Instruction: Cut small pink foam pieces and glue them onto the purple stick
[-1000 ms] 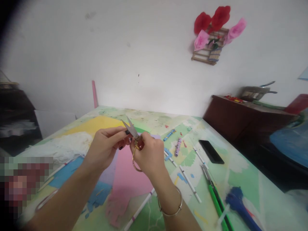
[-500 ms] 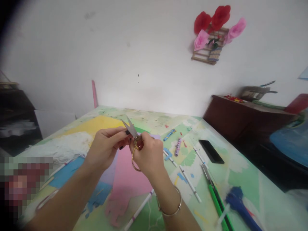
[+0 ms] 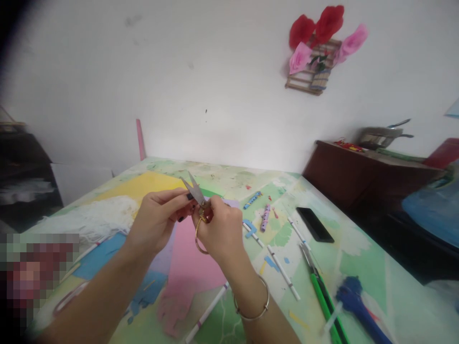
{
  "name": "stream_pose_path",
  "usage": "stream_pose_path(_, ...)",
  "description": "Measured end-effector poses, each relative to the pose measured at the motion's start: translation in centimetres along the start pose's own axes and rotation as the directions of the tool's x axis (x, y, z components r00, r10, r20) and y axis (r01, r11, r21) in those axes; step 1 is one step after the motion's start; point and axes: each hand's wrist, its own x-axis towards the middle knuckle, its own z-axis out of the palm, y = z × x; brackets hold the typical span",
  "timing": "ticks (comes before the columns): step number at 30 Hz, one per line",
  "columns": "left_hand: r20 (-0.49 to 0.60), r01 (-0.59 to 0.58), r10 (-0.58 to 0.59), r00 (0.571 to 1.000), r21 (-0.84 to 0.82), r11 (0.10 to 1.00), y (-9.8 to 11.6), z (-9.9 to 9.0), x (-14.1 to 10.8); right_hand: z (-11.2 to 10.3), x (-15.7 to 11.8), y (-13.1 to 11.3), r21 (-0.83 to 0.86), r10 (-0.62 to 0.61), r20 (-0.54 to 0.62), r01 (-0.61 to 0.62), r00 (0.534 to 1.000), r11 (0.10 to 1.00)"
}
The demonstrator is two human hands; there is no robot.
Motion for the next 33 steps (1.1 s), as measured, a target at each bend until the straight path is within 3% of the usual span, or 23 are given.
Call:
stream_pose_path(21,-0.024,-0.003,0.003,1.0,-0.002,1.0,-0.2,-0.1,0.0,0.1,0.0,-0.2,0.03,0.005,-0.017,-0.005,1.0,1.0)
stream_pose_path(29,-0.125,-0.026,0.033,0.992,0.064,0.998,0.3,-0.7,0.4,-0.7,0.6,-0.1,0.193,0.173,0.061,-0.182,0.983,0.964)
stream_pose_path(33,-0.134,-0.052,0.079,0.988,0.192,0.98,0.4,-0.7,0.2,-1.2,0.7,-0.2,0.34,0.31,0.149,-0.343,0.939,0.876)
